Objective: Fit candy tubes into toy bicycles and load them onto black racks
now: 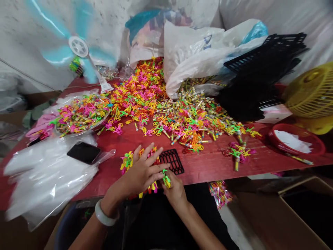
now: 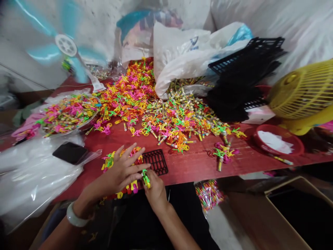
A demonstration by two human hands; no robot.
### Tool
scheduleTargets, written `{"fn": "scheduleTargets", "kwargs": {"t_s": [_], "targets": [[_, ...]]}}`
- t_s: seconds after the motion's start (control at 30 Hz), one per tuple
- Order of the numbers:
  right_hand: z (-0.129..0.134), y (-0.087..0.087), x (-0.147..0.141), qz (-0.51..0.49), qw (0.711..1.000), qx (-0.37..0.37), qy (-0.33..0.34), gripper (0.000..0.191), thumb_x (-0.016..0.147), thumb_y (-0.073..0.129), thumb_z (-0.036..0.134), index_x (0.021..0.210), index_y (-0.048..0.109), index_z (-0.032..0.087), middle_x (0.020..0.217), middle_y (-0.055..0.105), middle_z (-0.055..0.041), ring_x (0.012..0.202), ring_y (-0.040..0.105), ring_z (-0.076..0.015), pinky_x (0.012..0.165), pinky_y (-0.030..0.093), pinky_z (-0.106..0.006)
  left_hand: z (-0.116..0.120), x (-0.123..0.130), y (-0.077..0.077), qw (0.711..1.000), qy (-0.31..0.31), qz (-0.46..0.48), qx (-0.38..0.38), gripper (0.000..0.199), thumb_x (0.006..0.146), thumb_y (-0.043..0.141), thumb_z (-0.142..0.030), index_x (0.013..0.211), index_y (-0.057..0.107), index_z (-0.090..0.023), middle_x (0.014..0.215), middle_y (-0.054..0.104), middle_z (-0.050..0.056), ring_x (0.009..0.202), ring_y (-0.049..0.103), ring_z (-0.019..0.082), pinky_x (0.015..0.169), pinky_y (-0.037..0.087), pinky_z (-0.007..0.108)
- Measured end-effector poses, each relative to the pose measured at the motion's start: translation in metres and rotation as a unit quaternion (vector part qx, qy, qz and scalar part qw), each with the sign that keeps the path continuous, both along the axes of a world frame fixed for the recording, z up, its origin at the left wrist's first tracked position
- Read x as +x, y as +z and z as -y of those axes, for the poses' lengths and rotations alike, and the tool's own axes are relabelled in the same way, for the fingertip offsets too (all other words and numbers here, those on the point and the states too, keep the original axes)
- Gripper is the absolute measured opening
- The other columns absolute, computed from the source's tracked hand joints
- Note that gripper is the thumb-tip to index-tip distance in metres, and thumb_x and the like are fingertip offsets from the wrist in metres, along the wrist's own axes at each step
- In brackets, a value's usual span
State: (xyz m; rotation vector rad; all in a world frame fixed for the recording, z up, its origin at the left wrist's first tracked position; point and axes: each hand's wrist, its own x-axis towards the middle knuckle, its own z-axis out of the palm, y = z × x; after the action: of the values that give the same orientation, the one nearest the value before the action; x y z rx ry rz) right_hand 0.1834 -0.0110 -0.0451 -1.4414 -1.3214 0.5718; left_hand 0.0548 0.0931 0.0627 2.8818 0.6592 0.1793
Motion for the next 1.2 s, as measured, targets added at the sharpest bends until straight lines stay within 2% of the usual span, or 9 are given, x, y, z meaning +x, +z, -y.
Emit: {"fn": "scheduleTargets", "kwargs": {"t_s": [0.2,0.43,0.63,0.83,0.97,1.03,1.1,1.13,1.2], "targets": [[0.004,0.001,0.003,0.088,0.995,0.012,0.041,0.039,0.081,0.040,0.004,0.111,0.058,0.020,0.094,0.067,-0.0090,0.086,0.066,-0.0215,0.075,0.055,-0.032,0.003,0.001,0.009,0.998,0.007,0.004,-0.061,0.026,0.093,0.046,-0.043,0.096,0.068,-0.029,0.143,0.047,0.001,0.142,0.023,0.029,0.112,0.011,0.060],[-0.002,0.003,0.001,0.057,0.997,0.015,0.049,0.031,0.085,0.041,0.005,0.104,0.061,0.021,0.090,0.065,-0.0075,0.083,0.063,-0.0191,0.073,0.052,-0.029,0.004,0.003,0.005,0.998,0.026,0.012,-0.052,0.022,0.091,0.050,-0.038,0.093,0.064,-0.021,0.137,0.054,0.007,0.140,0.028,0.030,0.114,0.012,0.059],[-0.010,0.011,0.006,0.134,0.988,-0.011,0.071,0.022,0.091,0.039,0.012,0.085,0.059,0.020,0.080,0.058,-0.0048,0.071,0.058,-0.0159,0.060,0.046,-0.023,0.007,0.005,0.005,0.999,0.033,0.018,-0.023,0.017,0.088,0.049,-0.032,0.091,0.061,-0.020,0.139,0.052,0.008,0.139,0.030,0.031,0.114,0.013,0.059],[-0.010,0.019,0.001,0.191,0.978,-0.043,0.065,0.019,0.089,0.041,0.013,0.092,0.059,0.019,0.090,0.062,-0.0056,0.060,0.057,-0.0138,0.047,0.038,-0.022,0.007,0.009,0.005,1.000,0.016,0.018,0.007,0.029,0.080,0.060,-0.047,0.091,0.061,-0.020,0.139,0.051,0.011,0.136,0.032,0.036,0.111,0.014,0.063],[-0.009,0.021,0.004,0.126,0.989,-0.033,0.077,0.025,0.087,0.041,0.009,0.096,0.061,0.020,0.091,0.063,-0.0056,0.069,0.061,-0.0155,0.054,0.045,-0.023,0.008,0.010,0.002,0.999,0.010,0.018,0.033,0.025,0.077,0.063,-0.040,0.091,0.061,-0.020,0.139,0.051,0.011,0.134,0.035,0.038,0.109,0.017,0.066],[-0.002,0.024,0.022,0.083,0.996,-0.021,0.039,0.024,0.088,0.042,0.011,0.100,0.061,0.021,0.092,0.063,-0.0063,0.078,0.062,-0.0169,0.066,0.049,-0.026,0.008,0.010,0.002,0.999,0.013,0.019,0.040,0.019,0.077,0.062,-0.034,0.090,0.062,-0.021,0.139,0.052,0.010,0.134,0.035,0.037,0.109,0.017,0.066],[0.008,0.028,0.057,0.083,0.994,-0.033,-0.069,0.016,0.091,0.047,0.023,0.099,0.061,0.021,0.092,0.064,-0.0081,0.084,0.062,-0.0203,0.075,0.050,-0.032,0.009,0.010,0.003,0.999,0.014,0.020,0.041,0.014,0.078,0.059,-0.030,0.088,0.062,-0.021,0.138,0.052,0.009,0.134,0.035,0.037,0.109,0.017,0.065],[0.014,0.030,0.080,0.105,0.981,-0.059,-0.151,0.017,0.091,0.048,0.031,0.095,0.061,0.021,0.088,0.063,-0.0090,0.082,0.061,-0.0221,0.075,0.050,-0.035,0.009,0.010,0.004,0.999,0.014,0.020,0.040,0.012,0.080,0.058,-0.029,0.087,0.062,-0.021,0.138,0.052,0.009,0.134,0.036,0.036,0.110,0.017,0.065],[0.026,0.034,0.130,0.153,0.921,-0.155,-0.323,0.029,0.087,0.052,0.045,0.091,0.059,0.017,0.086,0.062,-0.0125,0.076,0.060,-0.0248,0.068,0.049,-0.037,0.009,0.010,0.006,0.999,0.013,0.019,0.036,0.013,0.083,0.054,-0.029,0.086,0.063,-0.021,0.138,0.052,0.009,0.134,0.036,0.036,0.109,0.018,0.065]]}}
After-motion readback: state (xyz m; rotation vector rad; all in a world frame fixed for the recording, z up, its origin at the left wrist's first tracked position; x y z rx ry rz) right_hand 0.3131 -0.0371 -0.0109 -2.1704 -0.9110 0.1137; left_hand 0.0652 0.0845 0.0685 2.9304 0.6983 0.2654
